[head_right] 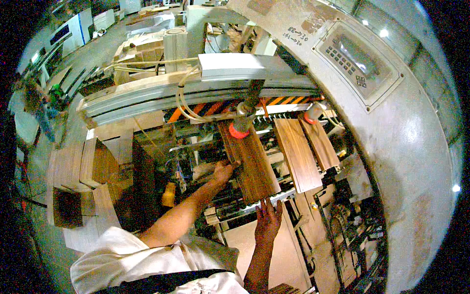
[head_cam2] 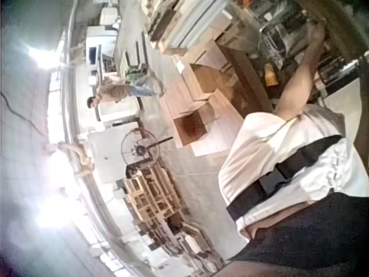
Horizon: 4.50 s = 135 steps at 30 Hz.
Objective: The person places wood planks onto a woodworking machine and retrieves them after processing.
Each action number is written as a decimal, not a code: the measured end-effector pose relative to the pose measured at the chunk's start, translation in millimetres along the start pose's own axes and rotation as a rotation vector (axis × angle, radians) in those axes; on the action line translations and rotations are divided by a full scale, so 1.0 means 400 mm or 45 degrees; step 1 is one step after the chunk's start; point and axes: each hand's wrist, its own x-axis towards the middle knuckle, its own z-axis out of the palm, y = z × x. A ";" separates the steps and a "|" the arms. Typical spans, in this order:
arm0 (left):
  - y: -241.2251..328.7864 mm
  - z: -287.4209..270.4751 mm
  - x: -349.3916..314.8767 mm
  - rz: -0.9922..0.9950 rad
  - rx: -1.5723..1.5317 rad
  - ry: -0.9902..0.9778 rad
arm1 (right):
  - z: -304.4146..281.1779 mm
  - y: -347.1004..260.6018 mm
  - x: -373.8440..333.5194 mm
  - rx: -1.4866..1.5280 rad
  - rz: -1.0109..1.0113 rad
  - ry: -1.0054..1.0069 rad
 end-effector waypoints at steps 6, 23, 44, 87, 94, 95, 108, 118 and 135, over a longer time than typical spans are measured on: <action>-0.030 0.018 -0.030 0.097 -0.066 -0.067 | 0.015 -0.030 -0.030 -0.154 0.048 0.116; 0.052 0.001 -0.011 -0.015 0.017 -0.079 | 0.006 -0.027 -0.009 -0.069 0.079 -0.173; 0.088 0.010 -0.022 0.002 0.110 -0.079 | -0.012 -0.017 0.003 0.132 0.062 -0.209; 0.034 -0.263 -0.268 0.826 1.799 -0.777 | 0.202 0.316 0.046 -1.083 -0.134 -0.196; -0.116 -0.191 -0.195 1.082 2.176 -0.594 | 0.260 0.340 0.036 -1.108 -0.093 -0.281; -0.064 -0.228 -0.227 0.773 1.569 -0.579 | 0.252 0.343 0.040 -1.086 -0.090 -0.265; -0.244 -0.183 -0.099 0.560 1.042 -0.828 | 0.156 0.262 0.102 -0.860 -0.085 -0.246; -0.534 -0.126 0.051 0.757 0.333 -0.517 | -0.138 0.083 0.285 -0.744 -0.219 0.001; 0.004 -0.132 -0.264 0.577 1.234 -0.455 | -0.041 0.057 0.205 -0.626 -0.115 -0.007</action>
